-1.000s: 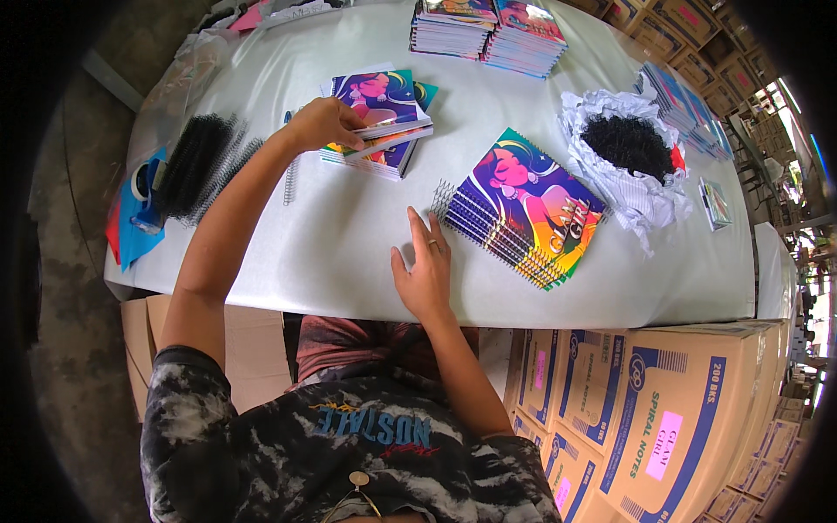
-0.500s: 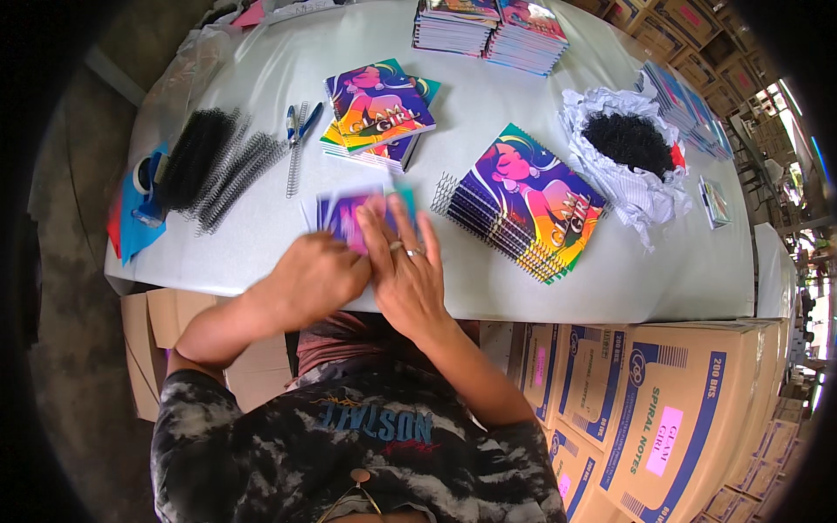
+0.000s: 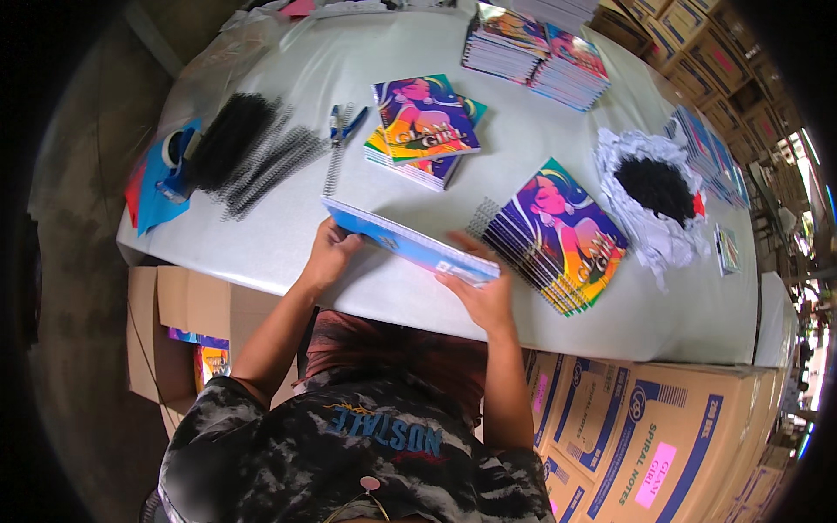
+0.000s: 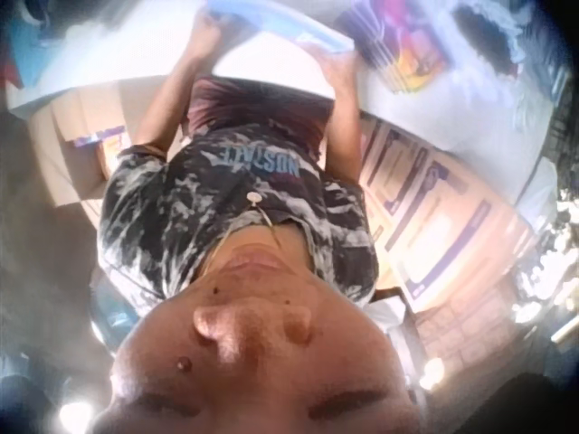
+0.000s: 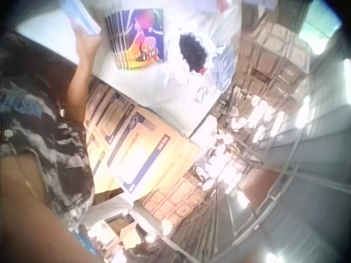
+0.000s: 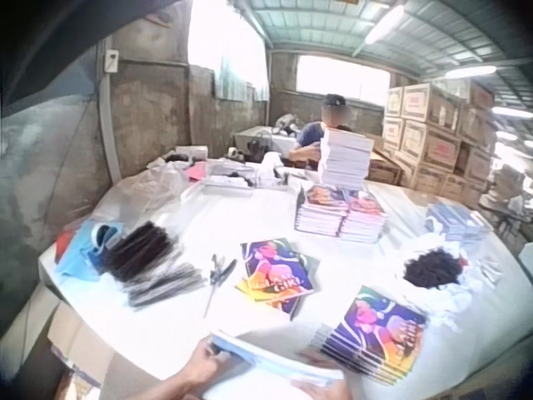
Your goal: The person assembles spiral-bound notebooks by inserting metal coils into pre-punched holes. They repeatedly pick up a notebook, align the coil, and press it into place, then place the finished notebook on a growing stack.
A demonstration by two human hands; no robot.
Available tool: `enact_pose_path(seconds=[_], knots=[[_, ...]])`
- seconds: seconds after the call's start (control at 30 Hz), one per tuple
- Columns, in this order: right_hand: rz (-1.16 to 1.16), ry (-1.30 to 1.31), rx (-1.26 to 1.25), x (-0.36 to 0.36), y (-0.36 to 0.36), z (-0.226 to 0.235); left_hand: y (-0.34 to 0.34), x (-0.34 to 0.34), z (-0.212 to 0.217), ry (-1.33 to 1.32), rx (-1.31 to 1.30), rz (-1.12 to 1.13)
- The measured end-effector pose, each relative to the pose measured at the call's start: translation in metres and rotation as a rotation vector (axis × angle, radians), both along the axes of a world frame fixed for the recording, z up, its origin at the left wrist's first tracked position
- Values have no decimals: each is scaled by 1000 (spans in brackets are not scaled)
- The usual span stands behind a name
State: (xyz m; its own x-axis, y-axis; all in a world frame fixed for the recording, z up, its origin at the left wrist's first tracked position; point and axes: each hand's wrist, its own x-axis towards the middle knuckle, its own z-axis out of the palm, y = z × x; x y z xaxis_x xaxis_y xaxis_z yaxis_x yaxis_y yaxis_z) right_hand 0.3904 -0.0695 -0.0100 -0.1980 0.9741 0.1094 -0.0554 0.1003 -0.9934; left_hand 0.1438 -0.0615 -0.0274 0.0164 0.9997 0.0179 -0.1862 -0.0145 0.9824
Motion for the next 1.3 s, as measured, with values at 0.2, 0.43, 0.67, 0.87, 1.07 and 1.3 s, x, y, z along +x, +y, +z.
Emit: enact_pose_path(seconds=[0.2,0.43,0.67,0.87,1.07,1.3], knots=[[49,63,144,1,5,13,50,-75,10,1346,405,348],[56,3,289,-3,12,7,82,-143,34,1386,162,504],[-13,-7,252,-4,16,7,42,-96,89,553,150,-99],[-5,-30,243,-5,15,9,22,-59,85,715,191,-83],[20,-56,352,-5,12,14,26,-54,87,559,117,-7],[58,-20,212,1,7,9,35,-62,124,829,432,-259]])
